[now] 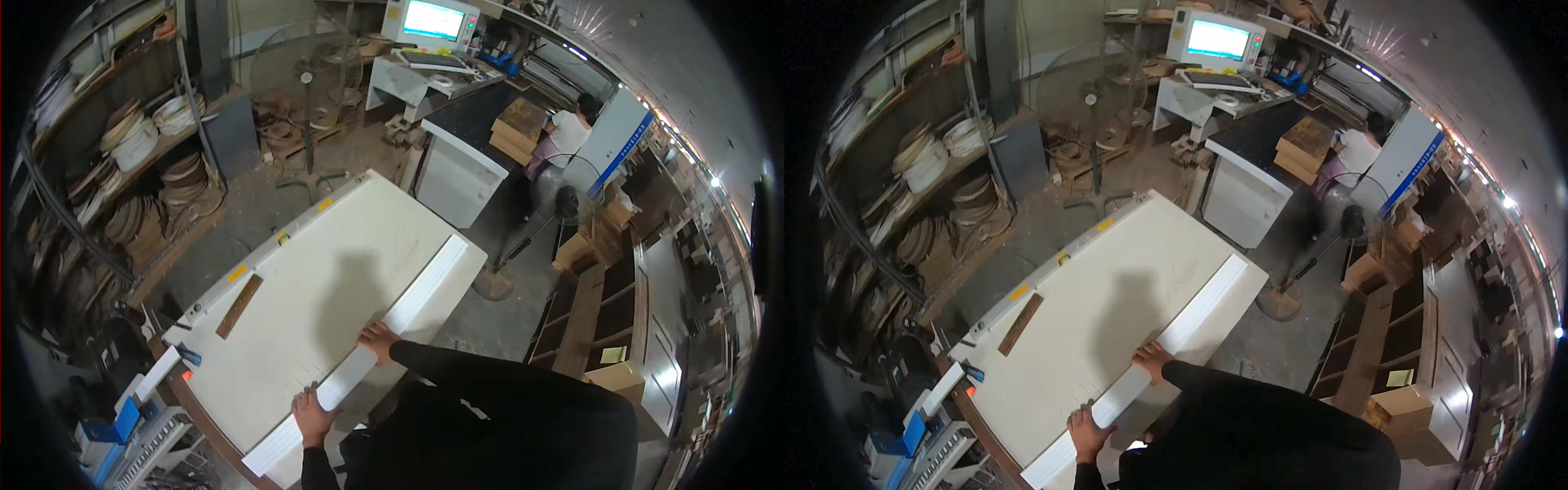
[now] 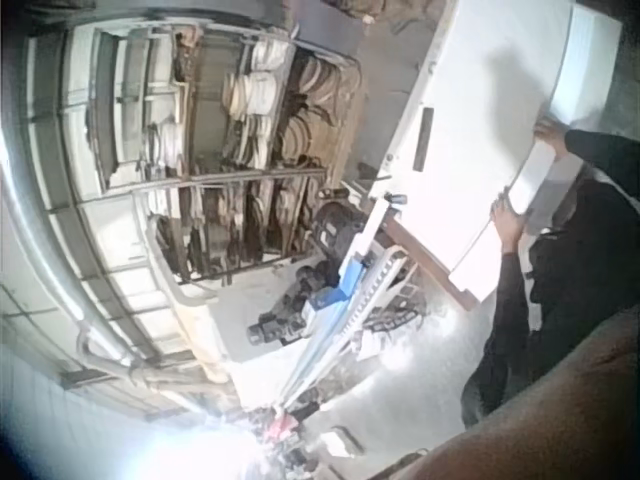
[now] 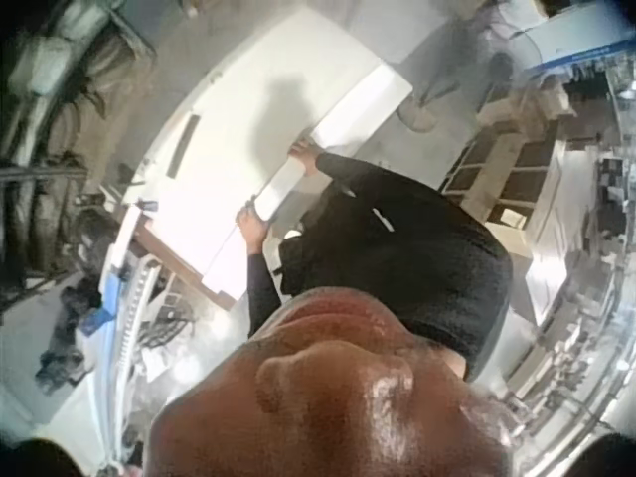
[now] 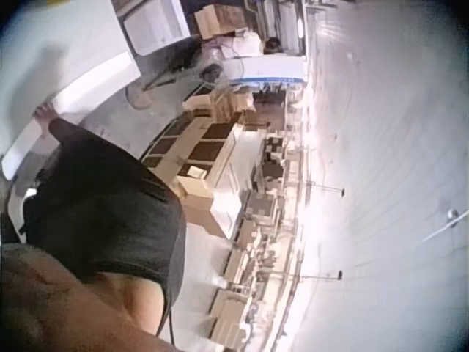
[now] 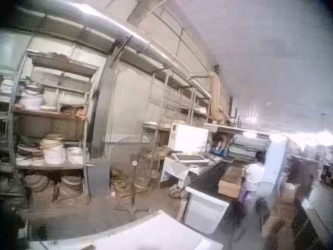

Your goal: The recorder is taking white rectangular panels from a stack and placing them individually onto a sorting or measurement table.

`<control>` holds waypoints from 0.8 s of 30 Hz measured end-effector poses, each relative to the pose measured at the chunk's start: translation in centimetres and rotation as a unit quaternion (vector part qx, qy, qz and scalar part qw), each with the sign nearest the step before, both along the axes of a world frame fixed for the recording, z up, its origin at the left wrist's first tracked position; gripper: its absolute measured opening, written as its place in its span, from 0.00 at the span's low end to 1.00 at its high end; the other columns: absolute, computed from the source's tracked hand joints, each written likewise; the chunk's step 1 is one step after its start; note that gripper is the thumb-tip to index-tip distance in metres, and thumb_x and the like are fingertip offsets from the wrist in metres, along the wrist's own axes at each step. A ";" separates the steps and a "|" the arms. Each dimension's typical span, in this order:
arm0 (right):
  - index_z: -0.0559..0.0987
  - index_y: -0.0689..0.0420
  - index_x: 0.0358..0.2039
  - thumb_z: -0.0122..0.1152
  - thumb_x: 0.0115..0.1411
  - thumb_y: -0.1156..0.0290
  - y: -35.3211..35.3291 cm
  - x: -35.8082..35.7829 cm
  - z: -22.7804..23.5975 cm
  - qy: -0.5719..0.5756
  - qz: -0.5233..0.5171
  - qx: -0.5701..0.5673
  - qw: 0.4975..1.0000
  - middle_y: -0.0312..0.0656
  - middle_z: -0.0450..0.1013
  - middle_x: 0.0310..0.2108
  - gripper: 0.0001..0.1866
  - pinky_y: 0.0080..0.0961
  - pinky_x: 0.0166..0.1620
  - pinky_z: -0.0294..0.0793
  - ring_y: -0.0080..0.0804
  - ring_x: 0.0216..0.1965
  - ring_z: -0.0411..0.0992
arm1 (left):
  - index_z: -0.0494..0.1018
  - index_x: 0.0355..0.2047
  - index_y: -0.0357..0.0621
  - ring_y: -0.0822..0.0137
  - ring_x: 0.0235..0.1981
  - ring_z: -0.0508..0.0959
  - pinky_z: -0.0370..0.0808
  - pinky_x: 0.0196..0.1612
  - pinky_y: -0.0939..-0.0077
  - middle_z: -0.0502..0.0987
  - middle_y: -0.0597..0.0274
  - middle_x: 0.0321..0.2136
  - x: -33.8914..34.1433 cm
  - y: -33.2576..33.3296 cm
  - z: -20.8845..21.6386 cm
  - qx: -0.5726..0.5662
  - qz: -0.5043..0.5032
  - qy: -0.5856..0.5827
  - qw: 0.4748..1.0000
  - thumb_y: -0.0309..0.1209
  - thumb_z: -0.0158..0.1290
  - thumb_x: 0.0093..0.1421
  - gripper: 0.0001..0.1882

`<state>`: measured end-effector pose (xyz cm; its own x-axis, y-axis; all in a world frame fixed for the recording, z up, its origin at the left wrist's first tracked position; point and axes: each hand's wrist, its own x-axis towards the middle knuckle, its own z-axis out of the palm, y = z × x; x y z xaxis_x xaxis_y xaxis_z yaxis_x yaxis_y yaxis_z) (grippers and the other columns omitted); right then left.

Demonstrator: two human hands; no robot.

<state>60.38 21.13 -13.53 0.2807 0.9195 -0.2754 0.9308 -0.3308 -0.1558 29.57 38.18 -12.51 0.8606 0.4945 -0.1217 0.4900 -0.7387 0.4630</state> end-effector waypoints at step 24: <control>0.72 0.44 0.61 0.86 0.37 0.55 -0.3 1.0 -1.2 0.026 -0.024 0.005 0.999 0.42 0.65 0.63 0.49 0.60 0.73 0.49 0.55 0.70 0.56 | 0.65 0.70 0.52 0.48 0.68 0.68 0.60 0.71 0.46 0.72 0.52 0.66 -3.1 1.9 1.8 0.014 0.025 0.030 0.999 0.58 0.67 0.53 0.48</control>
